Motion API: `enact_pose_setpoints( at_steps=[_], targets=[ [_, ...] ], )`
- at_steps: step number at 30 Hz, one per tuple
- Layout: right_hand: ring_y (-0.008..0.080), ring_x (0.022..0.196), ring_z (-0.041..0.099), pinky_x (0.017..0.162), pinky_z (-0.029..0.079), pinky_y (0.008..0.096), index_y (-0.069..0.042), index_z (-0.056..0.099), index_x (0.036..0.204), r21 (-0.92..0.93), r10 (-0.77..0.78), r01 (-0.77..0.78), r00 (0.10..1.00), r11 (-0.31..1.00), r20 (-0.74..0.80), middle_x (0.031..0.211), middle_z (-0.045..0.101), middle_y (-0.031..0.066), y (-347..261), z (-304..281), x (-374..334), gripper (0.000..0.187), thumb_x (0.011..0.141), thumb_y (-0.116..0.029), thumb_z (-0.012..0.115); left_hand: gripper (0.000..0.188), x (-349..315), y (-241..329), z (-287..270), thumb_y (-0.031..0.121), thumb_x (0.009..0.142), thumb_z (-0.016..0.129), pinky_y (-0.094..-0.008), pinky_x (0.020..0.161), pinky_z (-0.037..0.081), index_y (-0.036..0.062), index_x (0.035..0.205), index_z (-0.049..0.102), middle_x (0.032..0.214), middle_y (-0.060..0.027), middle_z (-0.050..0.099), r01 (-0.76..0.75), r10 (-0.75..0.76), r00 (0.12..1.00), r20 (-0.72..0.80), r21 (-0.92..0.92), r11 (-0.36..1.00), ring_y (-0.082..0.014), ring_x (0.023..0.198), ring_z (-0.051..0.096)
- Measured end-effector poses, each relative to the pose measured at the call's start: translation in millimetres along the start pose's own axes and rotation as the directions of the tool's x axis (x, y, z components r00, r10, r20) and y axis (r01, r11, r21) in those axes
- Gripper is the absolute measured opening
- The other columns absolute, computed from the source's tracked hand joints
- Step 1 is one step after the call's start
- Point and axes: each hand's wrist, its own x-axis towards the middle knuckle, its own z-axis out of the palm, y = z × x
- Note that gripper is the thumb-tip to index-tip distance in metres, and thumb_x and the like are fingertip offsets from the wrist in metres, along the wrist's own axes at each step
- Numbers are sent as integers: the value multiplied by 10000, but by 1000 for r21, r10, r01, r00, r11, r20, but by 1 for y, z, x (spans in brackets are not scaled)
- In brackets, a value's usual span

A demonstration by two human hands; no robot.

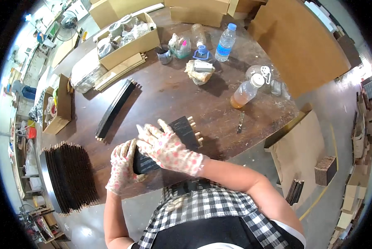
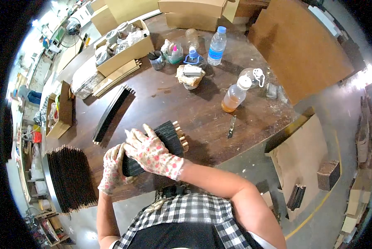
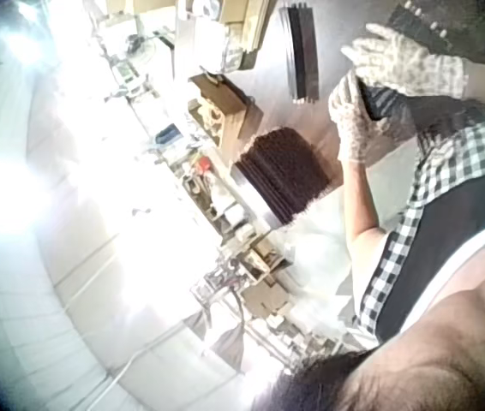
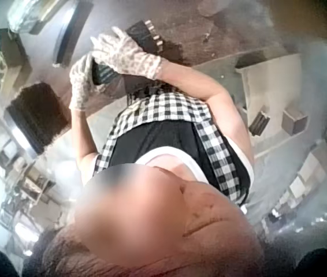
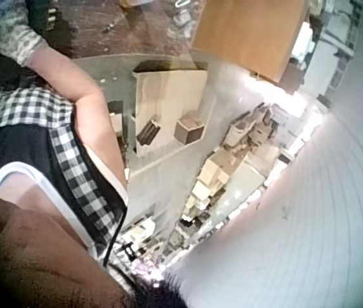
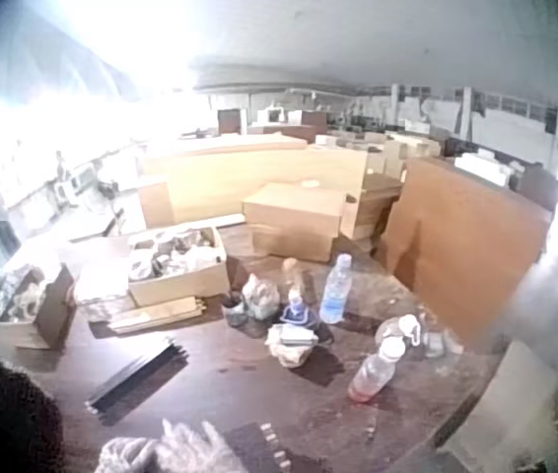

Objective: The person wipes individual black wooden slats with a cloth and a liquid from a bottle and places them into a stack on the worktable.

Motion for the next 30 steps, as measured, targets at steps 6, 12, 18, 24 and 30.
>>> enact_pose_setpoints(
  at_steps=[6, 12, 18, 24, 30],
  targets=[
    [266, 1019, 675, 893, 547, 388, -76, 636, 1172, -127, 320, -324, 946, 937, -53, 1123, 686, 130, 108, 5, -65, 307, 888, -141, 542, 1108, 4, 12, -11, 340, 438, 815, -531, 1088, 334, -9, 1414, 425, 1339, -198, 487, -19, 20, 998, -62, 15, 1000, -390, 1249, 460],
    [183, 972, 679, 819, 574, 293, -45, 609, 1269, 703, 634, -142, 580, 697, -511, 1095, 694, 128, 156, -125, -104, 309, 967, -56, 546, 1082, 1, 10, -12, 329, 448, 827, -522, 1122, 305, -2, 1405, 444, 1335, -193, 501, 77, -77, 997, -5, 19, 997, -388, 1260, 459],
    [293, 1154, 597, 972, 486, 401, -97, 669, 1207, -365, 489, -611, 787, 702, -377, 1204, 658, 112, 202, -135, -101, 347, 936, -308, 616, 1080, 4, 18, -16, 313, 445, 835, -517, 1133, 297, -5, 1403, 449, 1345, -197, 501, 72, -72, 997, -36, -7, 997, -381, 1277, 453],
    [272, 1091, 619, 940, 507, 384, -102, 664, 1161, -544, 491, -457, 866, 704, -91, 1175, 663, 78, 240, -148, -118, 346, 890, -316, 647, 1070, 2, 23, -22, 312, 473, 856, -498, 1154, 279, 18, 1415, 443, 1371, -180, 495, 114, -113, 994, 8, -25, 993, -368, 1313, 432],
    [97, 559, 580, 463, 495, 249, -82, 629, 1055, 920, 947, -248, 190, 303, -260, 815, 647, 39, 265, -148, -173, 212, 942, -260, 649, 1089, -2, 22, -20, 348, 474, 853, -492, 1135, 297, 27, 1425, 432, 1360, -174, 501, 109, -108, 994, 20, -19, 994, -367, 1292, 446]
  ],
)
